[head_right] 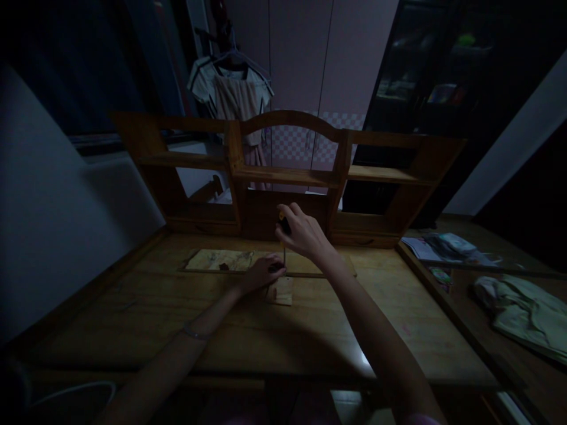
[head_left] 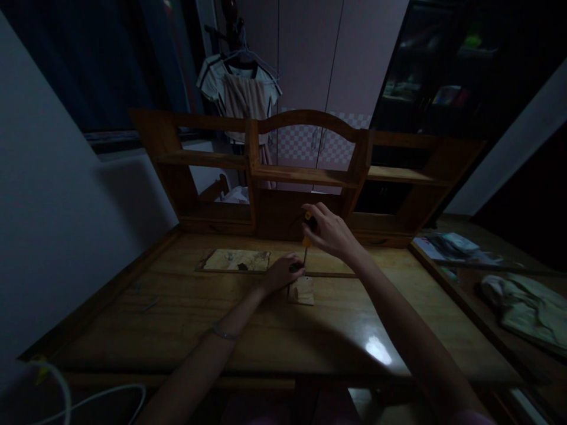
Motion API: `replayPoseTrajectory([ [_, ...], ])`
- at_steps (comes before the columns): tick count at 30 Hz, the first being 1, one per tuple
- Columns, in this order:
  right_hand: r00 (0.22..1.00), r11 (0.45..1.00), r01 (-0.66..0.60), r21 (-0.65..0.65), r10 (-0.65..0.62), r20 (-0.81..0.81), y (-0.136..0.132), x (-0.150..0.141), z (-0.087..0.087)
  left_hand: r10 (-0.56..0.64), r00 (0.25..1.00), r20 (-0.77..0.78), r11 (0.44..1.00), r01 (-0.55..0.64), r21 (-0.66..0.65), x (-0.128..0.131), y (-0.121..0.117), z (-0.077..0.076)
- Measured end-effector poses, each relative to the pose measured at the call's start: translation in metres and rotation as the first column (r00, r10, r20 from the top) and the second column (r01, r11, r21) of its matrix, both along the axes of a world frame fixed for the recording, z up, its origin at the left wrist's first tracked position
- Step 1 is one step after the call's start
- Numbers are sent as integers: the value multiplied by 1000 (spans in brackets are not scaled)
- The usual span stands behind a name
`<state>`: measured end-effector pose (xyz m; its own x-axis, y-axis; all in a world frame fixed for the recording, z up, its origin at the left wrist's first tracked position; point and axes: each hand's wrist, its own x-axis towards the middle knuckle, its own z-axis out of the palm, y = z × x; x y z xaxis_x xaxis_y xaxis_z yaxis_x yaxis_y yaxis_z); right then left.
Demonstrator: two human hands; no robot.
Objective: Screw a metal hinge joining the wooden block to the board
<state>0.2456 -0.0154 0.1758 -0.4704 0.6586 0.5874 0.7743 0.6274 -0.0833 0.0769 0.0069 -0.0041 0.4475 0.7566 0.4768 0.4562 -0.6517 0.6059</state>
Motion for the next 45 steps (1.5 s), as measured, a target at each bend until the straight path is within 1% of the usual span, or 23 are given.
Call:
replayPoseTrajectory([
  [2, 999, 999, -44, -4, 44, 10, 1, 1, 1, 4, 1000, -19, 999, -3, 47, -1, 0, -1],
  [3, 999, 999, -46, -3, 46, 13, 1, 2, 1, 10, 999, -31, 998, -8, 68, -1, 0, -2],
  [6, 1000, 1000, 25, 5, -25, 19, 2, 1, 3, 23, 998, -63, 994, -16, 107, -2, 0, -4],
  [8, 998, 998, 55, 4, -55, 22, 1, 1, 4, 30, 996, -79, 994, -21, 109, -2, 0, -4],
  [9, 999, 999, 39, -4, -39, 20, 0, 2, 5, 33, 996, -84, 994, -24, 106, -2, 0, -3],
  [12, 996, 995, -87, -52, 87, 11, 0, 4, 8, 44, 995, -85, 995, -36, 95, -2, -2, -2],
  [14, 992, 990, -122, -71, 123, 4, 1, 4, 9, 45, 995, -84, 996, -38, 84, -2, -3, -1],
  [17, 999, 997, -50, -55, 51, 1, 2, 2, 8, 38, 996, -85, 997, -31, 74, -2, -3, 0],
  [19, 1000, 998, -28, -49, 29, 6, 2, 1, 7, 36, 996, -86, 996, -29, 83, -2, -3, 0],
  [23, 994, 990, -113, -81, 113, -1, 2, 2, 8, 39, 995, -88, 995, -31, 98, -2, -4, 1],
  [25, 993, 989, -118, -90, 116, -20, 4, 2, 7, 34, 995, -89, 996, -26, 90, -2, -3, 1],
  [29, 1000, 998, -7, -59, 5, -28, 5, -1, 5, 39, 995, -91, 996, -31, 81, -1, -2, 1],
  [30, 1000, 998, 2, -57, -3, -24, 5, -1, 5, 38, 995, -91, 996, -30, 82, -1, -2, 1],
  [31, 1000, 998, -9, -60, 8, -22, 4, -1, 6, 38, 995, -90, 996, -30, 84, -1, -3, 1],
  [35, 991, 986, -132, -100, 131, -22, 4, 1, 8, 31, 996, -88, 996, -23, 89, 0, -3, 0],
  [36, 991, 986, -137, -100, 135, -19, 5, 0, 8, 32, 996, -84, 996, -24, 90, 0, -2, 0],
  [41, 1000, 999, -7, -43, 8, 26, 3, -3, 6, 43, 995, -86, 994, -34, 102, 0, -1, -3],
  [43, 999, 999, -18, -37, 20, 47, 1, -4, 7, 39, 996, -85, 992, -29, 120, 0, -2, -3],
  [45, 997, 997, -59, -44, 61, 56, -2, -2, 10, 31, 996, -81, 991, -21, 132, -1, -3, -2],
])
